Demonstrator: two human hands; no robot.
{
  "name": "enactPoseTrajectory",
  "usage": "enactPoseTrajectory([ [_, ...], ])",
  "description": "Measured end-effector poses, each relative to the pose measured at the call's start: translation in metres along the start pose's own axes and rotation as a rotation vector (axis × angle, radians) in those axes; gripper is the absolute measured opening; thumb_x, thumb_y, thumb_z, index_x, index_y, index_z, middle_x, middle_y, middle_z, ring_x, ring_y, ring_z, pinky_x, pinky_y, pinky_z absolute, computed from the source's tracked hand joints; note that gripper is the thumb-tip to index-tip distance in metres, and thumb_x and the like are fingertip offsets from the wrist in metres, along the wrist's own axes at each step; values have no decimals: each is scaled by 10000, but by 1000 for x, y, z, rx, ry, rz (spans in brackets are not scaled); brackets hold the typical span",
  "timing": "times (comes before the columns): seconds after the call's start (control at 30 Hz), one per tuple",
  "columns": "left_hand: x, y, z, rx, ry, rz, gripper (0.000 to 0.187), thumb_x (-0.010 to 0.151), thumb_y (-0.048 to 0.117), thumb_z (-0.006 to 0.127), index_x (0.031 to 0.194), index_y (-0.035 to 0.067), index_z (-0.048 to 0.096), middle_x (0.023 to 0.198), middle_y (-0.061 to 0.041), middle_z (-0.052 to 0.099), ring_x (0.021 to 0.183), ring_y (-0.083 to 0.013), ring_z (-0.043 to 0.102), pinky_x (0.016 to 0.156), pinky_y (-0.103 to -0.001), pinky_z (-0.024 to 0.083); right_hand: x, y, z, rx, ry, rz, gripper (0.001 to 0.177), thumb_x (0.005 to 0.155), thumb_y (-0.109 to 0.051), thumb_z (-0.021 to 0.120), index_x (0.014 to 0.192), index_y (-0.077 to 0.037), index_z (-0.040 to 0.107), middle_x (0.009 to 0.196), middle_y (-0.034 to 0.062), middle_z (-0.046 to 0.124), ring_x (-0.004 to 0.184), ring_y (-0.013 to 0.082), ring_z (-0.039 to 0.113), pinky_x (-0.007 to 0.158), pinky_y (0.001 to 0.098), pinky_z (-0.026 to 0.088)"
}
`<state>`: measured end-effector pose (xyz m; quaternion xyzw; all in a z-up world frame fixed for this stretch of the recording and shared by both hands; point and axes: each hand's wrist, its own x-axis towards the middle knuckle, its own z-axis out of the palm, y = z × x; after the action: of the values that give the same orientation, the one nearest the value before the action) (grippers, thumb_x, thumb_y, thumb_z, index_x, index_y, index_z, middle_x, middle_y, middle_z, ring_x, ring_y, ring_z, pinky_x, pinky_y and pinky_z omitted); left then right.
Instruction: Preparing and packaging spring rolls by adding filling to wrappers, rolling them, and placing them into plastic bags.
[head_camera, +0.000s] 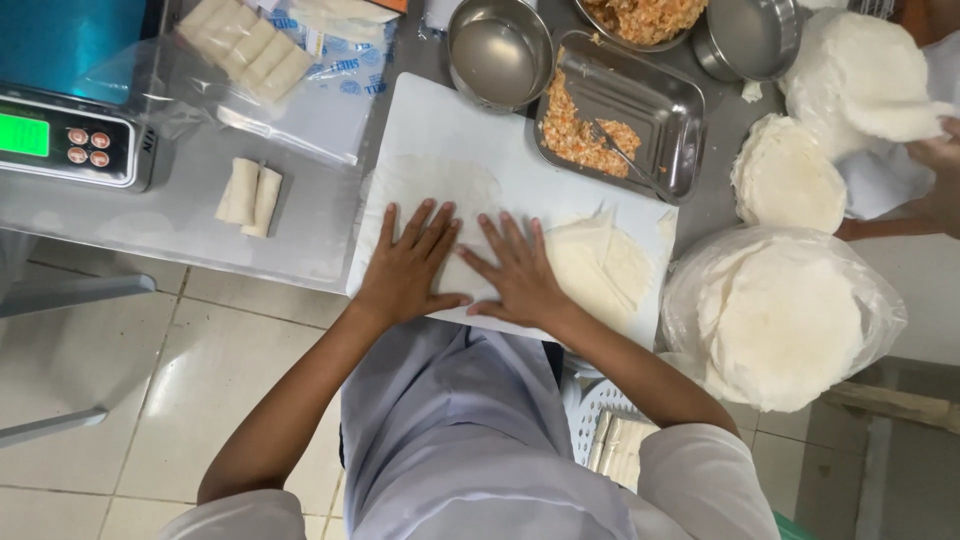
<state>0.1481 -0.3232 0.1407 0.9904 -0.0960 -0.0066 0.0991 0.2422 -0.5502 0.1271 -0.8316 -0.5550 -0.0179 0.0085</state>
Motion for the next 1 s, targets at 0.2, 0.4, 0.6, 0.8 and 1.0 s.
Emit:
enactPoseTrajectory([
  [0.2,-1,-1,9,-22,87,13,1098,820,920,410,1621,173,325,1711,-90,244,1580,-318,168,1250,-665,40,50,70,-18,181,350,-81,684,951,-734,465,1338,-205,662,1551,201,446,1419,455,402,1173,624,278],
  [0.4,-22,16,31,-53,615,243,190,942,441,762,909,262,706,1269,-61,616,1354,-350,507,1116,-606,379,140,130,-65,151,139,240,773,1045,-697,224,1572,-199,492,1663,208,35,1524,495,53,1205,740,69],
  [0.6,-33,17,28,-137,572,289,245,748,-97,672,766,130,581,878,-32,548,825,-235,515,814,-434,425,142,133,-58,76,292,192,561,1127,-615,436,1139,-175,784,1670,184,167,1520,480,171,1176,736,42],
  [0.8,-19,2,5,-357,455,95,435,962,314,662,1346,122,595,1392,-156,577,1278,-346,553,982,-476,437,103,85,-31,-57,261,201,843,957,-872,-13,1649,-420,-177,1722,116,-232,1620,429,-77,1276,726,-70],
  [1.0,-16,-1,-19,-21,-115,-292,1074,947,850,318,1640,36,215,1722,-211,115,1595,-364,17,1253,-583,-68,87,48,-19,77,-87,128,895,903,-843,390,1581,-259,423,1701,213,112,1544,488,57,1152,775,8],
])
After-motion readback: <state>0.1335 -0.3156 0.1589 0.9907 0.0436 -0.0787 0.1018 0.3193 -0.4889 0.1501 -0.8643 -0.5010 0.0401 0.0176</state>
